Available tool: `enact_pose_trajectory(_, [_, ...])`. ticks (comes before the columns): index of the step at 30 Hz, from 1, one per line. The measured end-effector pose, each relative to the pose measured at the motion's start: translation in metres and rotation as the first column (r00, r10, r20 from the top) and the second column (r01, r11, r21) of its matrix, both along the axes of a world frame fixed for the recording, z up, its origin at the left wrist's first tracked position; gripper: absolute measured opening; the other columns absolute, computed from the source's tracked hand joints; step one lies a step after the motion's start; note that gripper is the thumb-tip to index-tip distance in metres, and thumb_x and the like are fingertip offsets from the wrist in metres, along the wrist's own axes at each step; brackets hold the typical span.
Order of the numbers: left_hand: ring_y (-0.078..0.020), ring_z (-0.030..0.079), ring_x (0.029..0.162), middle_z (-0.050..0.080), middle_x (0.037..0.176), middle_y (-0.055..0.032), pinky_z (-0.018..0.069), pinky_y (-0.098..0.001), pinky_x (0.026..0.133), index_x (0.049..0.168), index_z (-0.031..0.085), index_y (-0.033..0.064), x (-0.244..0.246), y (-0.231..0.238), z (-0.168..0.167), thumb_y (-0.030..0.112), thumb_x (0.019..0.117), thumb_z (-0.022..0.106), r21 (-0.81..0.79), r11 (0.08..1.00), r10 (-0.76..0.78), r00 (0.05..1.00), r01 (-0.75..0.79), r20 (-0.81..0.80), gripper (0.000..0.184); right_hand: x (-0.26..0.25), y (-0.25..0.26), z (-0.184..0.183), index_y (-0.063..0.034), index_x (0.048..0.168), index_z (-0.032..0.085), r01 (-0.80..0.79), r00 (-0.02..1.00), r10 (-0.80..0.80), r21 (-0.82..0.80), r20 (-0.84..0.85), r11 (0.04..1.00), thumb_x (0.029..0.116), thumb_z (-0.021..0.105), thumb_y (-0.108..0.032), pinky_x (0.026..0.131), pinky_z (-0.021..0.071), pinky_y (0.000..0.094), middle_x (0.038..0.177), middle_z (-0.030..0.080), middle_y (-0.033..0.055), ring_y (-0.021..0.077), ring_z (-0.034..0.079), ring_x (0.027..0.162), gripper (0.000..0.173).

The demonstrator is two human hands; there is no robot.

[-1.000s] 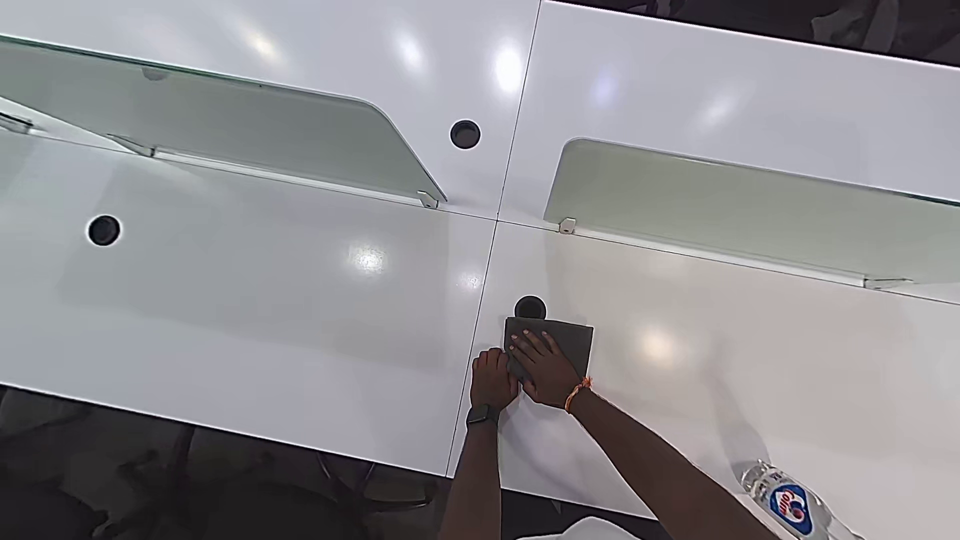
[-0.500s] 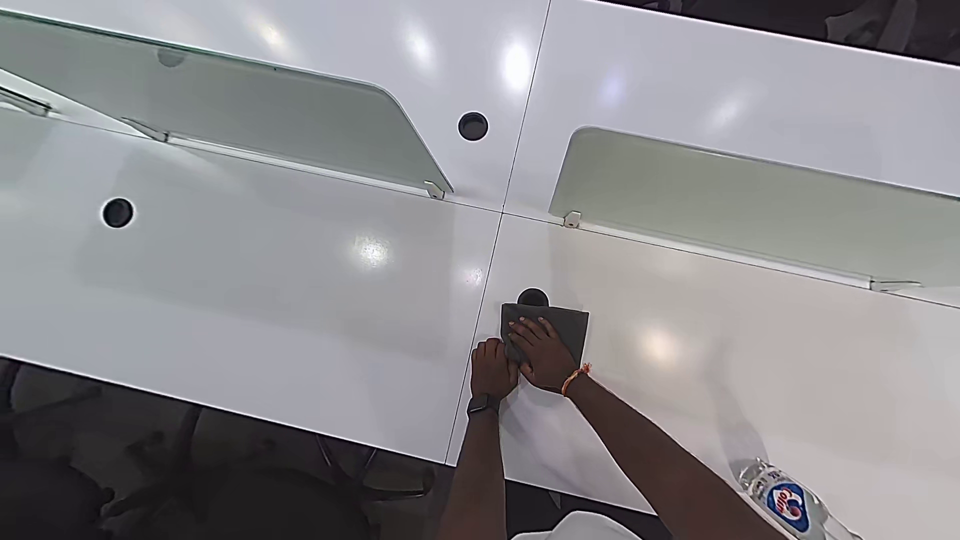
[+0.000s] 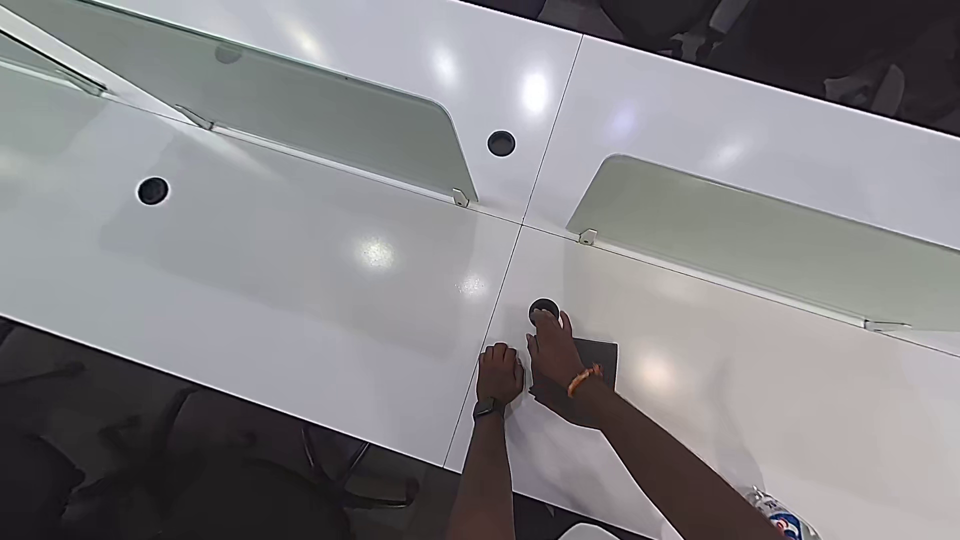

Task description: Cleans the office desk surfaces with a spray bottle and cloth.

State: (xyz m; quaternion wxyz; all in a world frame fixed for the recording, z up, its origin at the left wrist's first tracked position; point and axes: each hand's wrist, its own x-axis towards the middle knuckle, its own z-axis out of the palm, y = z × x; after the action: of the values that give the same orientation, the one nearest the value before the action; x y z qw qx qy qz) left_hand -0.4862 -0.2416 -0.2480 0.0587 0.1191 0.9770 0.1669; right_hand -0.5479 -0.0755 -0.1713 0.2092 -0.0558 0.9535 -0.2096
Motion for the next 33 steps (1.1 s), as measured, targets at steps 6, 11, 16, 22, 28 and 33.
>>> enact_pose_trajectory(6, [-0.0351,0.065,0.105,0.069,0.111,-0.0147,0.052,-0.0509,0.088,0.099,0.071,0.0087,0.0,0.0,0.0,0.032,0.0938,0.045,0.004,1.0,0.005,1.0,-0.005,-0.007,0.036,-0.038,0.005,0.003,-0.0069,0.129,0.059,-0.045,0.982,0.029,0.086,0.186,0.995,0.1019,0.056,-0.025,0.116,0.0312,0.0572,0.115,0.071,0.0112,0.0279,0.066,0.115,0.032])
enact_pose_trajectory(11, [-0.0355,0.065,0.106,0.069,0.112,-0.0154,0.052,-0.0514,0.088,0.101,0.072,0.0081,-0.001,0.0,0.0,0.032,0.0944,0.046,0.019,1.0,0.004,1.0,-0.004,0.018,0.036,-0.032,0.05,0.025,-0.0117,0.131,0.064,0.09,0.995,-0.09,-0.006,0.048,0.996,0.1046,0.053,-0.028,0.12,0.0282,0.0571,0.118,0.073,0.005,0.0227,0.067,0.115,0.032])
enact_pose_trajectory(16, [-0.036,0.065,0.106,0.069,0.112,-0.0157,0.0523,-0.0517,0.088,0.1,0.072,0.0079,-0.002,0.001,0.0,0.03,0.0935,0.048,0.023,1.0,0.013,1.0,-0.013,0.012,0.034,-0.016,0.124,0.008,-0.0143,0.126,0.071,0.287,0.943,-0.274,0.044,-0.188,0.957,0.1018,0.058,-0.029,0.111,0.0343,0.0597,0.115,0.074,0.0087,0.0299,0.066,0.113,0.031])
enact_pose_trajectory(22, [-0.0348,0.066,0.104,0.069,0.109,-0.0146,0.0527,-0.0503,0.086,0.098,0.072,0.0089,0.0,0.001,-0.003,0.031,0.0934,0.046,0.025,1.0,0.012,1.0,-0.011,-0.028,0.034,0.009,0.165,-0.003,-0.0163,0.125,0.071,0.295,0.938,-0.223,0.273,-0.265,0.916,0.0999,0.057,-0.022,0.115,0.0246,0.0677,0.125,0.072,0.0057,0.0299,0.061,0.126,0.029])
enact_pose_trajectory(28, [-0.0354,0.066,0.104,0.069,0.11,-0.0157,0.0529,-0.0513,0.087,0.1,0.073,0.0079,0.001,0.001,-0.003,0.03,0.0932,0.047,0.029,1.0,0.005,1.0,-0.004,-0.022,0.034,0.072,0.114,-0.015,-0.0204,0.139,0.063,-0.014,0.962,0.032,0.069,-0.272,0.998,0.099,0.05,-0.051,0.114,0.0297,0.0667,0.15,0.055,0.009,0.0331,0.047,0.143,0.052])
enact_pose_trajectory(33, [-0.0346,0.066,0.105,0.069,0.11,-0.0148,0.0532,-0.0501,0.087,0.099,0.073,0.0081,0.001,0.001,-0.002,0.03,0.0922,0.048,0.02,1.0,0.009,1.0,-0.009,-0.01,0.033,0.114,0.054,-0.047,-0.0321,0.162,0.03,-0.216,0.969,0.238,0.239,-0.065,0.947,0.0904,0.047,-0.068,0.113,0.009,0.0809,0.171,0.018,0.013,0.0449,0.012,0.157,0.082])
